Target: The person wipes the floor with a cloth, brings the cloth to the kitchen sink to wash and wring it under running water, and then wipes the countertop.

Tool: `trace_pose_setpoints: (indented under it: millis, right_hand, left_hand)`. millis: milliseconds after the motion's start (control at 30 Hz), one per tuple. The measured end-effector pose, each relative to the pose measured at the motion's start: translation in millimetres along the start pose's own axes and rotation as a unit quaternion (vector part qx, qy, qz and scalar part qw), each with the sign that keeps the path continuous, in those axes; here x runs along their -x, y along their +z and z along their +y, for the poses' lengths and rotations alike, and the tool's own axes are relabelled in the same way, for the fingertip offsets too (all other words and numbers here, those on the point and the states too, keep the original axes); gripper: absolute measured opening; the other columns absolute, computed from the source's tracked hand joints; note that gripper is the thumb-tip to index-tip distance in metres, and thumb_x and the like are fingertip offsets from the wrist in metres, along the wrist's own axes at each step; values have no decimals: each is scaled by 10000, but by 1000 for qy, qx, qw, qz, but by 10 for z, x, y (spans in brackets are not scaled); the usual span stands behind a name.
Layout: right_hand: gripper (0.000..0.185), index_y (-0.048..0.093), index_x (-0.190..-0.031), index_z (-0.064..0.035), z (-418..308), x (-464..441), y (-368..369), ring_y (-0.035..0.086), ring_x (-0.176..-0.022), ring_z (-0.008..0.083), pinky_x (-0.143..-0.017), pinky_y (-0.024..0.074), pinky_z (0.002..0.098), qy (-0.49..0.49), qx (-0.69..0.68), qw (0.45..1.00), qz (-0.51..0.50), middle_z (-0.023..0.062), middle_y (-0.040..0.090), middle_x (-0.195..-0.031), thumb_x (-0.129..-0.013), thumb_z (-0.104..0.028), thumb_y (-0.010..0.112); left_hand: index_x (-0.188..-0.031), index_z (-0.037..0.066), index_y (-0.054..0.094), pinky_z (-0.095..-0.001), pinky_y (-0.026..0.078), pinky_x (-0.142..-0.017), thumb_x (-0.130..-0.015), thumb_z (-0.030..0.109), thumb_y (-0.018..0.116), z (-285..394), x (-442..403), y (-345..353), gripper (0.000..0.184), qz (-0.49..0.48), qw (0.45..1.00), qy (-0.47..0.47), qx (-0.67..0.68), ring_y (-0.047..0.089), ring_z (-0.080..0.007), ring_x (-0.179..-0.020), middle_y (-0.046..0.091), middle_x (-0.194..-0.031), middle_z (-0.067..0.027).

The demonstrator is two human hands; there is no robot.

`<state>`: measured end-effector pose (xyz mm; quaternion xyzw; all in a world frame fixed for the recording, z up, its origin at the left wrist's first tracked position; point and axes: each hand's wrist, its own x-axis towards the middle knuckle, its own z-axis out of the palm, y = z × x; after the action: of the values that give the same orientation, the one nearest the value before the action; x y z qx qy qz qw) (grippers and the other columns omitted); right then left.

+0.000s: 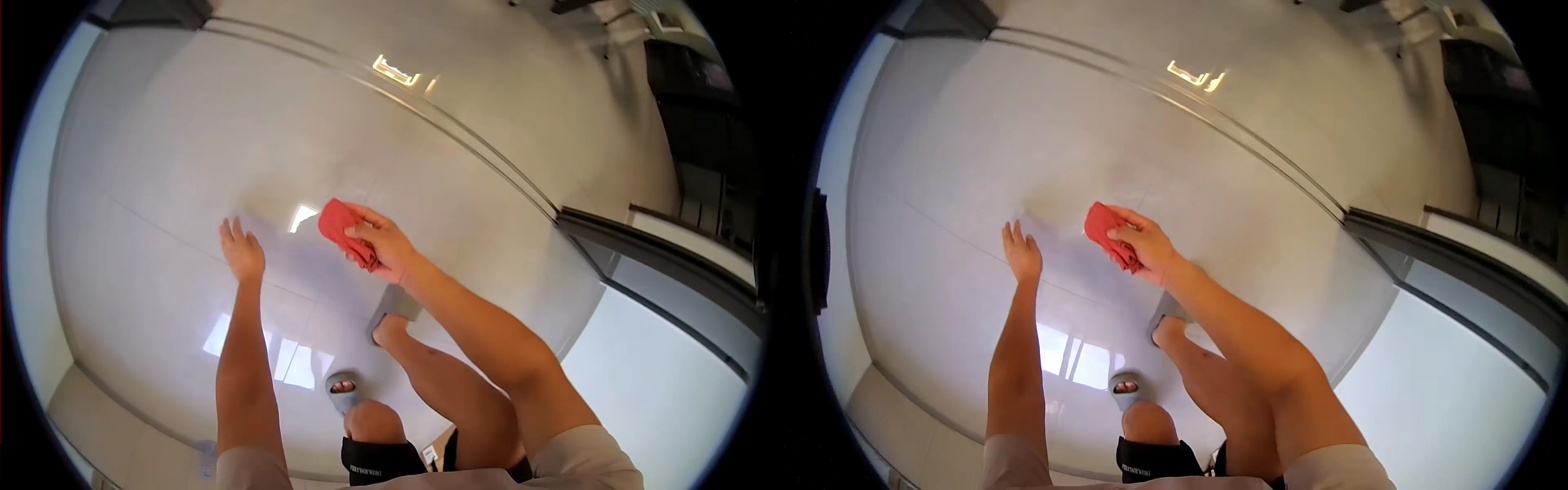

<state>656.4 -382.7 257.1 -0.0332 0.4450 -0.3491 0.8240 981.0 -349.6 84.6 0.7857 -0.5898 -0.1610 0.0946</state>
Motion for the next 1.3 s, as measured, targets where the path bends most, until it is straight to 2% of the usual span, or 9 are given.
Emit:
trace_pose_setpoints:
  millis: [167,333,533,633,767,933,1033,1233,1300]
  right_hand:
    - [577,521,-1524,-82,-242,1333,117,671,-832,222,-629,558,321,-38,-100,990,88,149,674,-1127,-969,-83,676]
    - [563,515,-1527,-77,-820,2900,474,673,-825,227,-635,569,309,-117,-208,970,54,160,672,-1109,-983,-78,658]
    - [547,521,-1528,-106,-2295,4429,1017,680,-812,229,-653,598,319,-163,-219,958,85,160,680,-1109,-999,-56,649]
    - [556,524,-1530,-130,-3064,4904,1023,683,-824,223,-656,603,321,-206,-235,946,84,140,679,-1136,-997,-58,664]
    - [551,526,-1526,-122,-3742,5139,1180,682,-847,225,-663,603,323,-297,-255,914,110,119,673,-1173,-998,-56,671]
    - [547,524,-1523,-98,-4603,5284,1074,680,-859,207,-661,597,327,-382,-289,863,157,99,677,-1174,-999,-41,670]
    - [544,524,-1523,-86,-5069,5293,894,676,-867,187,-662,594,332,-430,-276,838,190,85,682,-1175,-1001,-31,668]
    - [547,502,-1541,-34,-6100,5186,627,672,-1105,168,-903,586,320,-502,-277,757,312,88,670,-1327,-1018,-25,661]
    - [554,515,-1538,-32,-6451,5282,553,666,-1069,139,-857,582,301,-519,-298,723,343,78,677,-1318,-1010,-42,683]
  left_hand:
    - [-1561,21,458,-524,300,-1254,-1005,46,590,1435,866,-1248,572,-74,982,117,131,296,-457,-1553,351,-1656,-263]
    - [-1516,-55,481,-522,302,-1244,-1031,111,571,2617,1488,-2727,521,-144,953,153,220,353,-472,-1523,413,-1608,-300]
    - [-1471,-5,546,-449,398,-1189,-1051,157,574,4647,1432,-4688,451,-210,922,206,251,509,-403,-1429,544,-1523,-238]
    - [-1451,-6,564,-441,418,-1171,-1060,181,578,5766,1127,-5223,433,-224,900,257,270,551,-391,-1389,592,-1473,-229]
    - [-1427,24,605,-400,442,-1142,-1060,209,602,6789,803,-5574,410,-324,849,270,318,588,-329,-1357,625,-1452,-189]
    - [-1474,41,580,-347,435,-1133,-1107,284,574,7890,464,-5336,440,-460,761,274,367,584,-217,-1338,641,-1436,-124]
    - [-1505,32,544,-351,432,-1138,-1118,290,553,8602,249,-5171,465,-532,702,269,391,580,-227,-1344,623,-1459,-135]
    - [-1547,36,496,-375,442,-1143,-1133,327,514,10168,-357,-5053,507,-659,633,244,325,573,-248,-1356,600,-1476,-152]
    - [-1550,39,494,-385,455,-1136,-1134,339,509,10712,-442,-5013,513,-694,613,241,290,578,-249,-1348,600,-1470,-152]
